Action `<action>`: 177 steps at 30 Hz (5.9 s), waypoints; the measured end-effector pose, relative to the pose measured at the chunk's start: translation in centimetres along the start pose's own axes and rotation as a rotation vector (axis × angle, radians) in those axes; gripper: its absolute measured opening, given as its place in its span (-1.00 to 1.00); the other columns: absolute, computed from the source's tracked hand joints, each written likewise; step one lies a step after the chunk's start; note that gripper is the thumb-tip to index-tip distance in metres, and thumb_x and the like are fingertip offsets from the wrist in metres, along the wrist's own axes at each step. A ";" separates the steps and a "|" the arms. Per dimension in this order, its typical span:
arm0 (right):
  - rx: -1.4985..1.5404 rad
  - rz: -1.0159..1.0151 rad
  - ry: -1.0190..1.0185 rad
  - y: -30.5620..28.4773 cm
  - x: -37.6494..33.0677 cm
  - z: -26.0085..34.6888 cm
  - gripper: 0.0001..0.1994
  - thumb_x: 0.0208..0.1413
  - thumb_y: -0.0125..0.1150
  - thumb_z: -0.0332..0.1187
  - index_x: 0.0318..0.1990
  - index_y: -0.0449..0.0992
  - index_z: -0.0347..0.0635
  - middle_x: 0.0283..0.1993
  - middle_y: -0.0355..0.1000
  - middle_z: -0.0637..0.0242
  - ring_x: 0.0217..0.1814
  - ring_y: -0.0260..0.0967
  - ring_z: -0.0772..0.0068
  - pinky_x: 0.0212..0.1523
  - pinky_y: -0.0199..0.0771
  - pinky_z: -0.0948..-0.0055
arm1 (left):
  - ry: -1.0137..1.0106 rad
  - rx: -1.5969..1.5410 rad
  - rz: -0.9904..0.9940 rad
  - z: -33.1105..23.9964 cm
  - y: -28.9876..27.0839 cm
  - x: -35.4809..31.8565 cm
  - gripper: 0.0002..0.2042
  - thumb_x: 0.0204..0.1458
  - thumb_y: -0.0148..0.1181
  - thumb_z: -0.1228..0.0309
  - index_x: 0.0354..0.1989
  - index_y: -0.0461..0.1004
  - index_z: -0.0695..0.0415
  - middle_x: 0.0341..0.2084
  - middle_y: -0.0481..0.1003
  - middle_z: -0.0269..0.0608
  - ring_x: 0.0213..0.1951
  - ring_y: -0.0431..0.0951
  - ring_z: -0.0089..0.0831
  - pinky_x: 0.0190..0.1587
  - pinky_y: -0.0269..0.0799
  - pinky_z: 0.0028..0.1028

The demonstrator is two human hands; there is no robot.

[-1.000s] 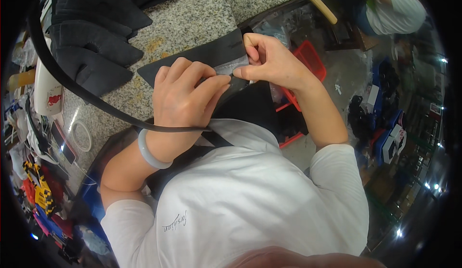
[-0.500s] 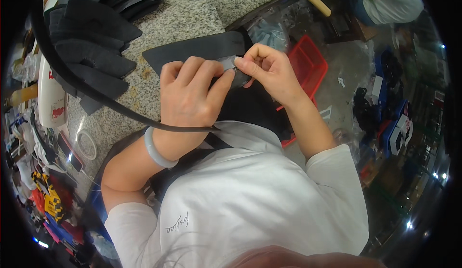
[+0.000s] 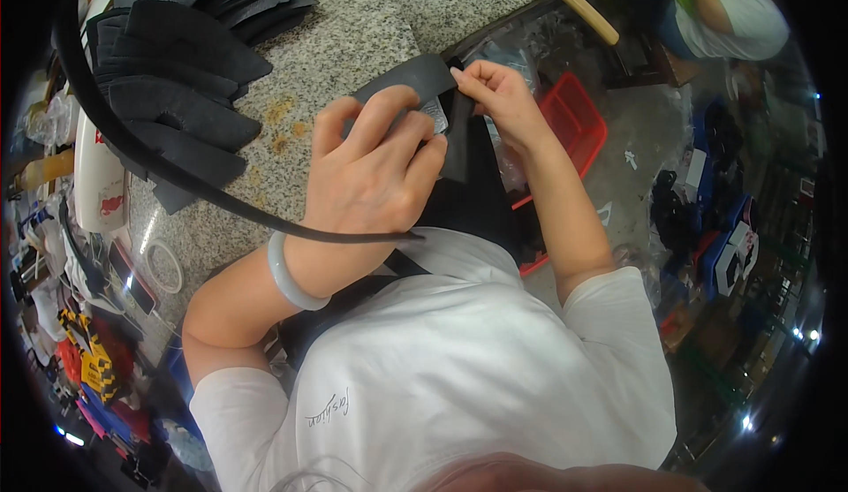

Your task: The person takes shoe components and attaches lining pieces and edge strips to them by hand.

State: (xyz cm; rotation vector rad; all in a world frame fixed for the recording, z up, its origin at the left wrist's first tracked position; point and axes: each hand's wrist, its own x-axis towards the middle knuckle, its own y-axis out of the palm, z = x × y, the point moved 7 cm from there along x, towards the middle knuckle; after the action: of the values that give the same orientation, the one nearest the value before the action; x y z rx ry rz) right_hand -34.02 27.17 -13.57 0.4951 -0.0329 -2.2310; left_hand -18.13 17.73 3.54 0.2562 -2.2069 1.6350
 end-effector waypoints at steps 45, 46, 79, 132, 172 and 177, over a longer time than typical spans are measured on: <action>-0.177 0.128 -0.043 4.3 -3.5 4.9 -0.62 0.09 0.51 -0.21 -0.51 0.42 -0.20 -0.59 0.38 0.46 -0.50 0.49 0.61 -0.45 0.57 0.58 | 0.030 -0.121 0.165 0.9 -0.6 0.6 -0.70 -0.23 0.35 0.54 -0.21 0.62 0.15 -0.33 0.50 -0.31 -0.05 0.51 -0.26 0.08 0.26 -0.21; -0.173 0.122 -0.042 4.1 -3.0 4.8 -0.62 0.09 0.51 -0.21 -0.51 0.42 -0.20 -0.59 0.38 0.46 -0.50 0.49 0.61 -0.45 0.57 0.58 | 0.006 -0.132 0.161 1.1 -0.6 0.6 -0.70 -0.23 0.34 0.55 -0.21 0.62 0.14 -0.34 0.49 -0.31 -0.08 0.51 -0.26 0.06 0.27 -0.22; -0.507 0.321 0.104 4.3 -3.4 6.9 -0.74 0.17 0.43 -0.36 -0.44 0.42 -0.17 -0.50 0.31 0.62 -0.40 0.24 0.85 -0.43 0.22 0.71 | 0.349 -0.287 0.278 3.3 -0.1 1.7 -0.66 -0.21 0.24 0.50 -0.18 0.59 0.31 -0.36 0.45 -0.16 -0.36 0.52 -0.26 -0.32 0.49 -0.32; -0.262 0.219 -0.102 5.4 -2.7 5.6 -0.75 0.01 0.39 -0.45 -0.48 0.35 -0.11 -0.46 0.34 0.60 -0.40 0.24 0.81 -0.38 0.22 0.68 | -0.058 -0.325 -0.012 5.0 0.3 0.3 -0.78 -0.22 0.51 0.37 -0.36 0.65 0.08 -0.41 0.50 -0.32 -0.31 0.53 -0.27 -0.27 0.46 -0.34; -0.355 0.359 -0.074 6.3 -1.3 6.7 -0.65 -0.06 0.38 -0.43 -0.50 0.19 -0.06 -0.52 0.22 0.59 -0.46 0.09 0.79 -0.50 0.05 0.63 | -0.257 -0.102 -0.166 3.9 0.5 -2.1 -0.78 -0.26 0.53 0.19 -0.39 0.68 -0.13 -0.38 0.51 -0.52 -0.19 0.48 -0.36 -0.18 0.24 -0.32; -0.384 0.346 -0.095 6.2 -1.5 6.6 -0.65 -0.06 0.40 -0.42 -0.48 0.20 -0.06 -0.51 0.21 0.59 -0.46 0.08 0.78 -0.49 0.05 0.63 | -0.245 -0.081 -0.216 3.6 0.3 -2.4 -0.76 -0.28 0.54 0.18 -0.40 0.69 -0.13 -0.37 0.51 -0.51 -0.18 0.48 -0.34 -0.14 0.26 -0.29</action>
State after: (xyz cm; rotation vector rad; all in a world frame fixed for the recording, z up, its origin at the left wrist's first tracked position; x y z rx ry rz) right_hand -30.99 23.32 -5.77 0.1574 0.2387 -1.8585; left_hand -16.73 14.20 1.44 0.6791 -2.3197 1.4593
